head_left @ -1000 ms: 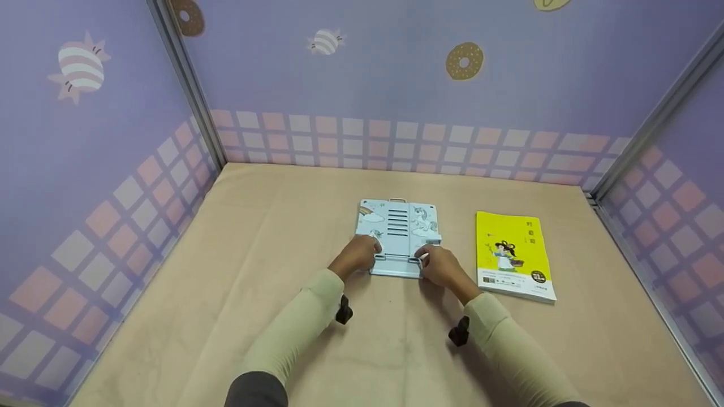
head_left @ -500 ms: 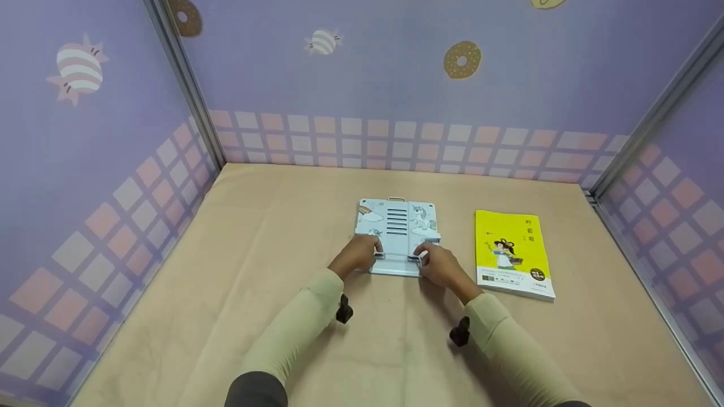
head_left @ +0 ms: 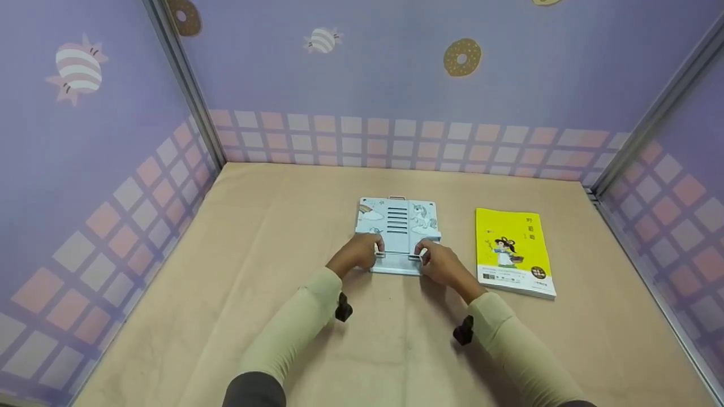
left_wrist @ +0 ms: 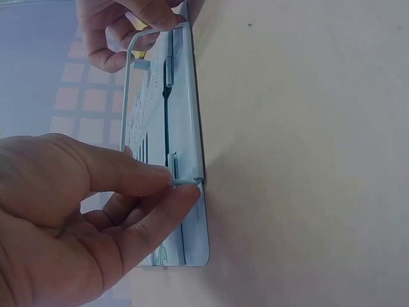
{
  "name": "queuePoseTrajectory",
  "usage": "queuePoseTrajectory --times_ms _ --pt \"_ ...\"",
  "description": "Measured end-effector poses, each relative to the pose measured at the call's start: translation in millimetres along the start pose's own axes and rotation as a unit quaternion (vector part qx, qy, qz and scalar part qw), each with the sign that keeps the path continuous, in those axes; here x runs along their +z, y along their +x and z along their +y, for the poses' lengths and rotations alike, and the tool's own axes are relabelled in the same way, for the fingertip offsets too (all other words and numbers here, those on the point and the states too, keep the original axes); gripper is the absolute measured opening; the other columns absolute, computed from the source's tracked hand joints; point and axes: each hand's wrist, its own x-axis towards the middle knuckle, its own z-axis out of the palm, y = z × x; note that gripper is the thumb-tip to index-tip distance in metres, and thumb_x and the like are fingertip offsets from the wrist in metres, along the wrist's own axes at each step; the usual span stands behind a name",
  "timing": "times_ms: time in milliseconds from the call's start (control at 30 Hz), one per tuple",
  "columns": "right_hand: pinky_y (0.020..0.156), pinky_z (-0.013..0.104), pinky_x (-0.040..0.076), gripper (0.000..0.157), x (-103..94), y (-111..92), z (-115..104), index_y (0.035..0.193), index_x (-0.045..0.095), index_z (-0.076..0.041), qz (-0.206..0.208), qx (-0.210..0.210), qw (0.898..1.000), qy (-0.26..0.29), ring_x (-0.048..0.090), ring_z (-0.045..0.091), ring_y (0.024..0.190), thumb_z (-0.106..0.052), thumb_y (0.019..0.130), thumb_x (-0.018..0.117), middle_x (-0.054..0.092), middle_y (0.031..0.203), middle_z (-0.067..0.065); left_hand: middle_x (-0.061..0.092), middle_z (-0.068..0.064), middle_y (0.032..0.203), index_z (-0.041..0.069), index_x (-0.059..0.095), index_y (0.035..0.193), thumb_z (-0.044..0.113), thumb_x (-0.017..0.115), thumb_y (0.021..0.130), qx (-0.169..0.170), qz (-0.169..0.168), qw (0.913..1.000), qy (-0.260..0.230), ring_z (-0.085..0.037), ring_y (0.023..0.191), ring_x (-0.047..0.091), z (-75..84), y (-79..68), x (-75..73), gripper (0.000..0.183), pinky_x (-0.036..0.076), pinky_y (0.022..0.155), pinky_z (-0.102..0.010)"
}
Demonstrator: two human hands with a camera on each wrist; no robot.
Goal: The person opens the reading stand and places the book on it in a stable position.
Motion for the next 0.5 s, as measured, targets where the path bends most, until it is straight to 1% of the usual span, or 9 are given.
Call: queuePoseTrajectory --times_ms 67,167,233,300,367,400,433,500 --pt "0.083 0.036 0.045 0.034 -1.7 0 1 0.120 0.060 -0.015 -0.006 0.000 1.000 0.005 0.057 0.024 0.094 -0.001 0.090 0.068 0.065 0.105 0.009 0.060 -0.004 0.110 0.008 0.063 0.116 -0.015 0.057 0.084 0.002 -0.003 1.0000 -0.001 -0.020 0.097 0.049 -1.3 0.8 -0.5 0.039 0.043 0.082 -0.030" --pt "0.084 0.034 0.046 0.030 -4.2 0 3 0.120 0.062 -0.015 -0.014 0.001 1.000 0.018 0.057 0.024 0.096 -0.007 0.092 0.069 0.065 0.108 0.009 0.060 -0.004 0.107 0.006 0.064 0.117 -0.011 0.060 0.085 0.006 -0.011 0.9999 -0.008 -0.018 0.089 0.050 -3.3 2.0 -2.0 0.036 0.042 0.073 -0.027" --pt "0.083 0.033 0.047 0.026 -6.2 0 5 0.120 0.063 -0.012 -0.016 -0.012 0.999 0.027 0.058 0.023 0.096 -0.012 0.094 0.068 0.066 0.109 0.010 0.061 -0.005 0.105 0.004 0.065 0.116 -0.005 0.065 0.086 0.009 -0.016 0.9996 -0.021 -0.017 0.083 0.052 -4.4 2.4 -3.8 0.031 0.043 0.068 -0.026" --pt "0.082 0.032 0.048 0.024 -8.3 0 7 0.119 0.065 -0.010 -0.018 -0.028 0.999 0.035 0.059 0.023 0.095 -0.016 0.096 0.066 0.066 0.109 0.010 0.064 -0.006 0.105 0.003 0.067 0.114 0.002 0.068 0.089 0.014 -0.018 0.9991 -0.035 -0.016 0.080 0.054 -5.5 3.0 -6.4 0.026 0.045 0.066 -0.026" --pt "0.083 0.033 0.048 0.023 -10.9 1 9 0.118 0.067 -0.008 -0.015 -0.048 0.998 0.038 0.059 0.022 0.095 -0.019 0.098 0.064 0.067 0.109 0.010 0.067 -0.008 0.109 0.004 0.068 0.113 0.010 0.070 0.091 0.017 -0.009 0.9986 -0.049 -0.016 0.083 0.056 -6.5 3.7 -9.6 0.023 0.047 0.071 -0.028" --pt "0.083 0.033 0.048 0.024 -12.2 1 10 0.118 0.068 -0.007 -0.012 -0.052 0.998 0.044 0.059 0.022 0.095 -0.020 0.098 0.062 0.068 0.109 0.010 0.068 -0.009 0.111 0.003 0.069 0.113 0.013 0.069 0.092 0.019 0.000 0.9983 -0.056 -0.017 0.086 0.058 -7.2 4.2 -11.2 0.023 0.049 0.075 -0.029" --pt "0.084 0.033 0.048 0.024 -13.7 2 11 0.118 0.068 -0.008 -0.006 -0.050 0.998 0.049 0.059 0.022 0.095 -0.022 0.099 0.061 0.068 0.109 0.009 0.069 -0.010 0.114 0.004 0.069 0.114 0.015 0.067 0.093 0.020 0.013 0.9978 -0.061 -0.018 0.090 0.059 -7.9 4.9 -12.7 0.023 0.050 0.079 -0.031" --pt "0.087 0.034 0.047 0.026 -17.1 4 13 0.118 0.068 -0.008 0.016 -0.041 0.997 0.065 0.058 0.023 0.098 -0.024 0.100 0.060 0.068 0.111 0.009 0.068 -0.011 0.118 0.003 0.068 0.116 0.016 0.063 0.096 0.020 0.050 0.9959 -0.073 -0.021 0.099 0.060 -9.6 6.9 -15.5 0.024 0.051 0.088 -0.036"
